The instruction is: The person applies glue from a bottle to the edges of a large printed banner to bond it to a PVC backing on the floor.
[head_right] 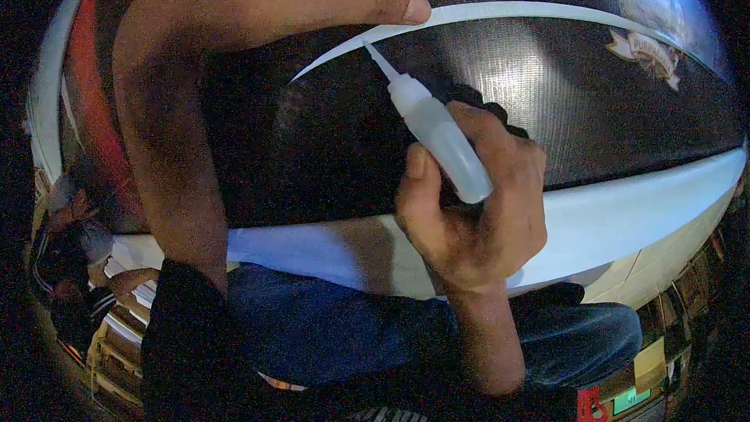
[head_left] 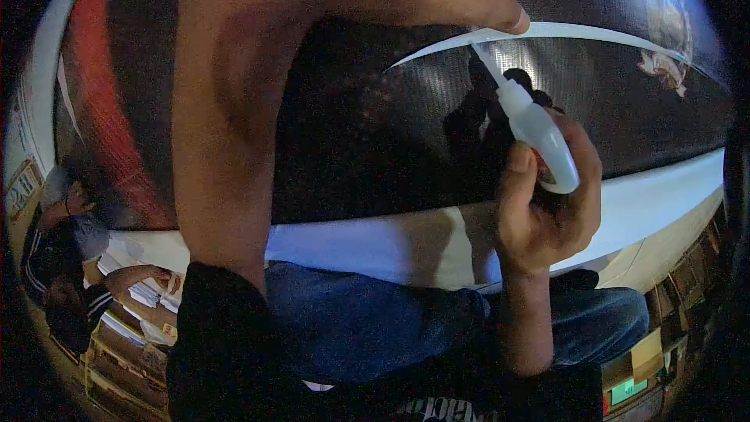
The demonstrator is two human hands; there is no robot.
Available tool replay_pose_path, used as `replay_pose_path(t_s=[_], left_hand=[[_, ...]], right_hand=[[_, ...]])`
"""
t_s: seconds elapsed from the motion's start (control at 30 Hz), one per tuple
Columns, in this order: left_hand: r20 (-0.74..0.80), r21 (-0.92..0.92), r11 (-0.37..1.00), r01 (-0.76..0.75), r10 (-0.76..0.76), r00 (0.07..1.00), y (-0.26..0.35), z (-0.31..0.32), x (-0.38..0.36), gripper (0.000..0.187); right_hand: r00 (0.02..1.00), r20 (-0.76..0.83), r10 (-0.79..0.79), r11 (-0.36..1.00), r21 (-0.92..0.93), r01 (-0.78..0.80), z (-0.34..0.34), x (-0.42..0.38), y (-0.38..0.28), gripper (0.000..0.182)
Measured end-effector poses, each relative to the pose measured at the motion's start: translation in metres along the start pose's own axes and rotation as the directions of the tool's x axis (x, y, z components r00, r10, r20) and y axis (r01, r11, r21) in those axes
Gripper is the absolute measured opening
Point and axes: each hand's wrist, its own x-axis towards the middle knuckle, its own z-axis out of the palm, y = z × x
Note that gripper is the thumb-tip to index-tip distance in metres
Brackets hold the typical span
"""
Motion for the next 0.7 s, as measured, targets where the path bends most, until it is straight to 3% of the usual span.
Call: replay_pose_path(t_s=[0.03, 0.07, 0.1, 0.13, 0.27, 0.37, 0.47, 0.5, 0.57, 0.6, 0.63, 0.67, 0.7], left_hand=[[-0.249, 0.376, 0.925, -0.049, 0.152, 0.956, -0.005, 0.021, -0.001, 0.103], [-0.250, 0.376, 0.925, -0.049, 0.152, 0.956, 0.003, -0.002, 0.001, 0.103], [0.019, 0.045, 0.999, 0.029, -0.029, 0.999, 0.020, -0.047, 0.004, 0.103], [0.329, -0.253, 0.947, 0.201, -0.111, 0.938, 0.029, -0.072, 0.006, 0.103], [0.330, -0.358, 0.915, 0.188, -0.064, 0.942, 0.020, -0.066, 0.006, 0.103], [0.301, -0.301, 0.941, 0.156, -0.062, 0.952, 0.025, -0.070, 0.007, 0.103], [0.428, -0.163, 0.960, 0.229, -0.141, 0.893, 0.032, -0.076, 0.012, 0.102], [0.387, -0.201, 0.956, 0.213, -0.122, 0.914, 0.030, -0.073, 0.010, 0.102], [0.342, -0.238, 0.951, 0.195, -0.105, 0.934, 0.019, -0.043, 0.003, 0.102], [0.029, 0.044, 0.998, 0.036, -0.037, 0.999, 0.004, 0.001, -0.001, 0.101], [-0.251, 0.358, 0.933, -0.032, 0.129, 0.959, -0.004, 0.024, -0.002, 0.101], [-0.252, 0.359, 0.933, -0.030, 0.128, 0.959, 0.003, 0.001, -0.001, 0.101], [-0.010, 0.018, 1.000, 0.020, -0.020, 1.000, 0.016, -0.042, 0.000, 0.100]], right_hand=[[1.000, 0.000, 0.000, 1.000, -0.001, 0.000, 0.000, 0.000, 0.000, 0.034], [1.000, 0.006, 0.023, 1.000, -0.002, -0.023, 0.000, 0.001, 0.000, 0.034], [0.999, 0.012, 0.046, 0.999, -0.003, -0.046, 0.000, 0.001, -0.001, 0.034], [0.999, 0.012, 0.046, 0.999, -0.003, -0.046, 0.001, 0.001, -0.001, 0.034], [0.991, -0.108, 0.074, 0.997, -0.023, -0.077, 0.005, 0.001, 0.001, 0.027], [0.985, -0.142, 0.093, 0.996, 0.000, -0.094, 0.006, 0.001, 0.002, 0.027], [0.976, -0.159, 0.149, 0.989, 0.047, -0.143, 0.007, 0.001, -0.001, 0.027], [0.965, -0.155, 0.210, 0.976, 0.083, -0.199, 0.006, 0.001, -0.002, 0.027], [0.980, -0.097, 0.173, 0.984, 0.060, -0.168, 0.000, 0.001, -0.002, 0.031], [0.990, -0.038, 0.137, 0.990, 0.038, -0.135, -0.002, 0.002, -0.002, 0.035], [0.990, -0.039, 0.135, 0.990, 0.038, -0.134, -0.001, 0.001, -0.002, 0.035], [0.989, -0.055, 0.140, 0.989, 0.062, -0.137, 0.001, 0.000, -0.001, 0.034], [0.987, -0.072, 0.145, 0.987, 0.086, -0.139, 0.001, 0.000, 0.000, 0.034]])
